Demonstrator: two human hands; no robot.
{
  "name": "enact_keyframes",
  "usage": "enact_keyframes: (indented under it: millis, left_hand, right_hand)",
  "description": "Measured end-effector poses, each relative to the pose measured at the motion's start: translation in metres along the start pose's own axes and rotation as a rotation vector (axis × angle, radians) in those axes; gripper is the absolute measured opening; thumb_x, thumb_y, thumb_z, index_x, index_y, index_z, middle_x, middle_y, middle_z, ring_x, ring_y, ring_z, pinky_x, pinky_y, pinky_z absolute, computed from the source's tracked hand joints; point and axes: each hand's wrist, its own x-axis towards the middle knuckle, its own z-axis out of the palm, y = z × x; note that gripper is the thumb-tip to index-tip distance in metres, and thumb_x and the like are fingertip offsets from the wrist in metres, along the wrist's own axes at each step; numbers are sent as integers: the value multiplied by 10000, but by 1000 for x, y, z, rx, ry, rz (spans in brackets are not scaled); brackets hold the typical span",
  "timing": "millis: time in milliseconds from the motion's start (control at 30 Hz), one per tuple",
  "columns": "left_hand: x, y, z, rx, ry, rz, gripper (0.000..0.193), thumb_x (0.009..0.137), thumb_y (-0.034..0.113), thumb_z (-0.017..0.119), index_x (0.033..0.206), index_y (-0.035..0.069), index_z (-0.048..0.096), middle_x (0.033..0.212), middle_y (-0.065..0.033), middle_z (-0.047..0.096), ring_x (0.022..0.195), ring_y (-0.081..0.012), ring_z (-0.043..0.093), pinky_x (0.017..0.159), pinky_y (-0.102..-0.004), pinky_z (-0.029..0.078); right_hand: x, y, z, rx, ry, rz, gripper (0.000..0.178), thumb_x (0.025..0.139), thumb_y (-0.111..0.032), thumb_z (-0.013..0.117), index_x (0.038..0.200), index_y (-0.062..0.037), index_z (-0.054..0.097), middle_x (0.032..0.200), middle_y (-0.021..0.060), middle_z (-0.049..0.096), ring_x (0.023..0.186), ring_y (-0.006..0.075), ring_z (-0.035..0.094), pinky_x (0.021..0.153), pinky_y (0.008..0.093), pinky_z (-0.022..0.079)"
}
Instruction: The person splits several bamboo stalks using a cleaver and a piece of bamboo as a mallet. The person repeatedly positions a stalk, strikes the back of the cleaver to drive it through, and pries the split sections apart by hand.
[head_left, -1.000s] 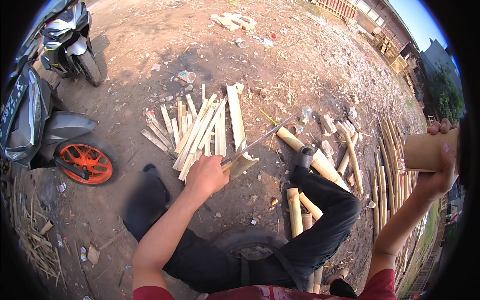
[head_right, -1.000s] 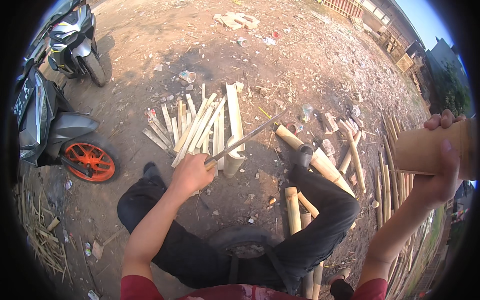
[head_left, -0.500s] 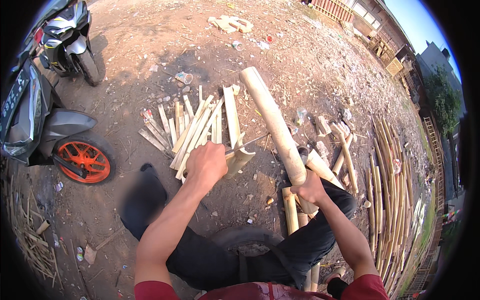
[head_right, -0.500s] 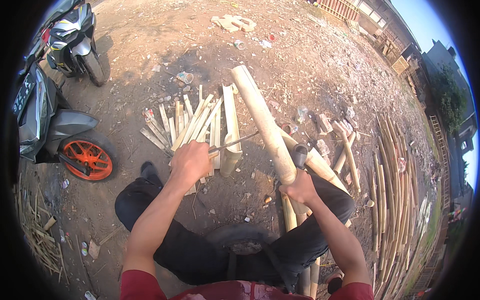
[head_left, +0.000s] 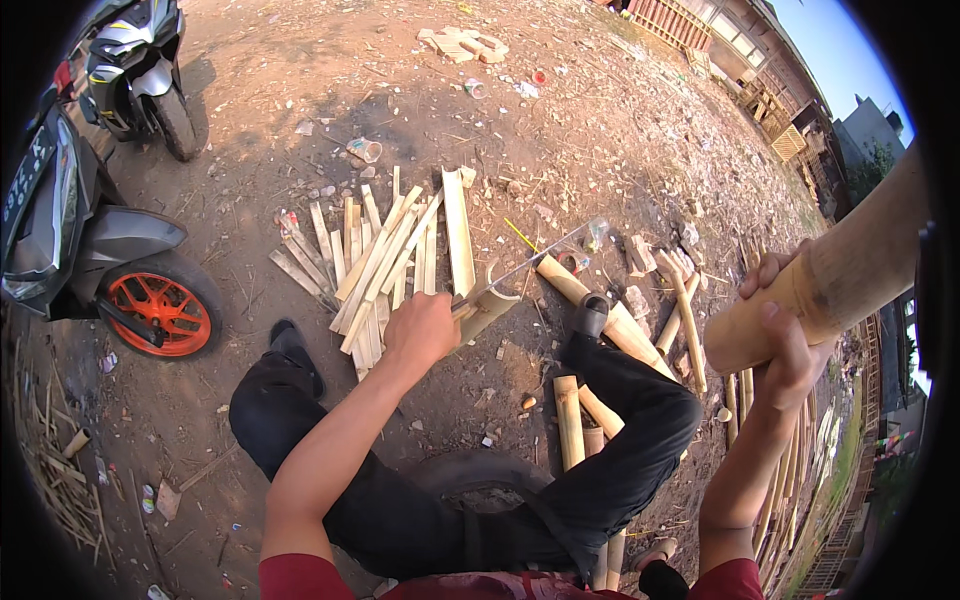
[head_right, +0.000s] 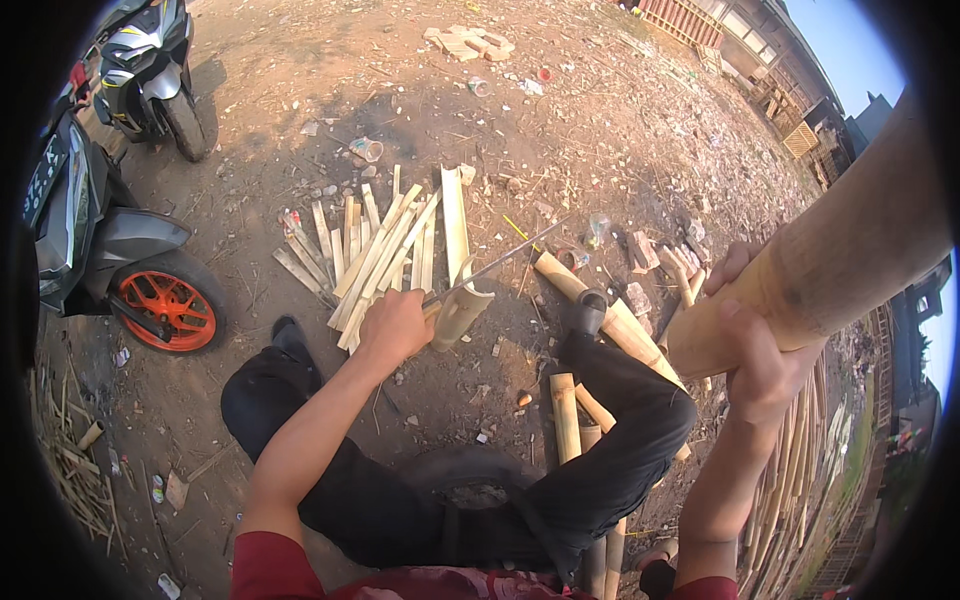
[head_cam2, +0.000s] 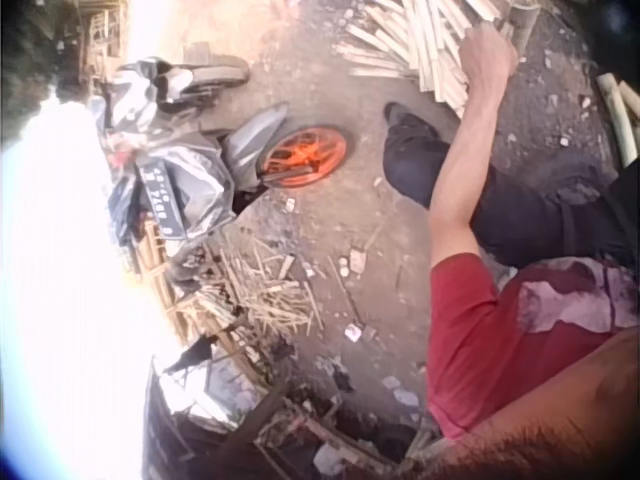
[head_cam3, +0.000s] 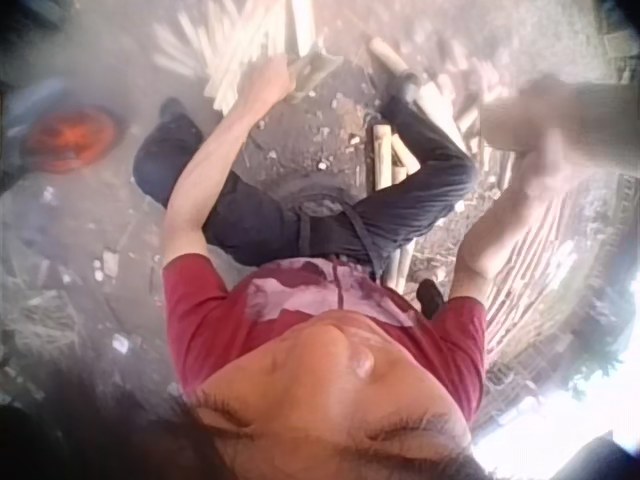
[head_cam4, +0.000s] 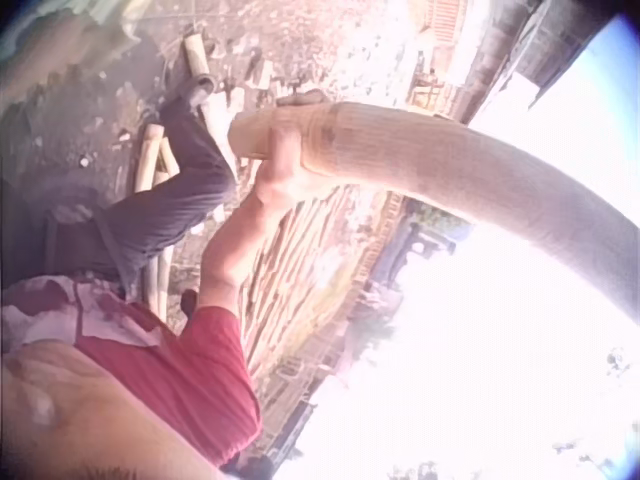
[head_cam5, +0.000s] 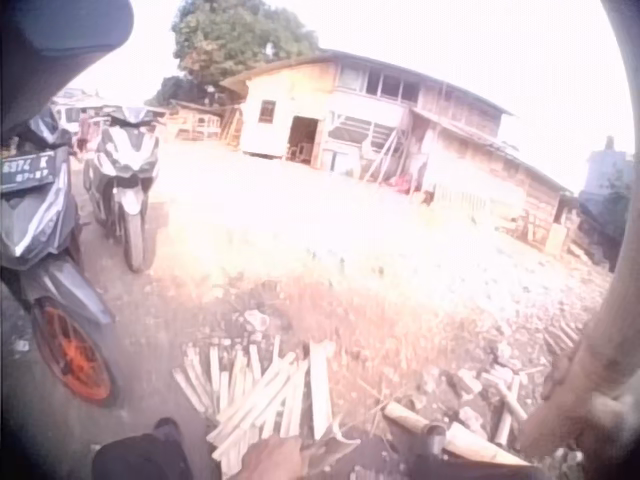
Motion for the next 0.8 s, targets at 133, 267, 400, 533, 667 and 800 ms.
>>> enact_keyframes:
  millis: [133,267,400,533,667,800]
  left_hand:
    - [8,14,5,10,-82,6,243,860,194,730,1033,25,757,975,-249,742,923,-424,745,810,-512,603]
    - [2,-3,8,67,-74,-25,257,846,188,734,1042,24,756,997,-255,739,948,-424,742,833,-515,599]
    - [-6,2,0,43,-57,-48,187,868,100,680,1001,11,776,986,-250,756,940,-420,755,824,-509,614]
    - [0,4,3,1,-12,-21,172,860,94,681,972,5,777,956,-260,754,910,-426,756,790,-514,616]
    - [-1,8,21,8,-2,55,158,854,91,682,945,4,777,945,-261,751,905,-423,757,782,-510,617]
    - [-6,9,18,40,-78,11,195,870,108,670,1008,17,774,975,-248,755,935,-406,758,821,-508,611]
  right_hand:
    - [-103,147,49,-635,-605,527,573,692,-185,785,1181,60,616,941,155,701,880,272,688,861,391,541]
    - [-49,104,53,-474,-695,657,526,694,-178,782,1145,55,641,959,164,717,884,266,696,859,380,541]
    - [10,27,34,-209,-352,239,266,715,-49,737,953,40,658,803,78,681,704,150,659,639,318,532]
    - [-35,39,40,-204,-292,252,394,690,-119,741,1024,62,635,823,110,667,758,206,666,712,340,543]
    - [-104,137,71,-722,-700,712,621,645,-199,792,1165,86,609,931,172,690,866,299,677,861,395,544]
    - [-30,73,52,-503,-619,331,512,653,-173,780,1089,63,652,888,144,697,836,259,687,817,374,546]
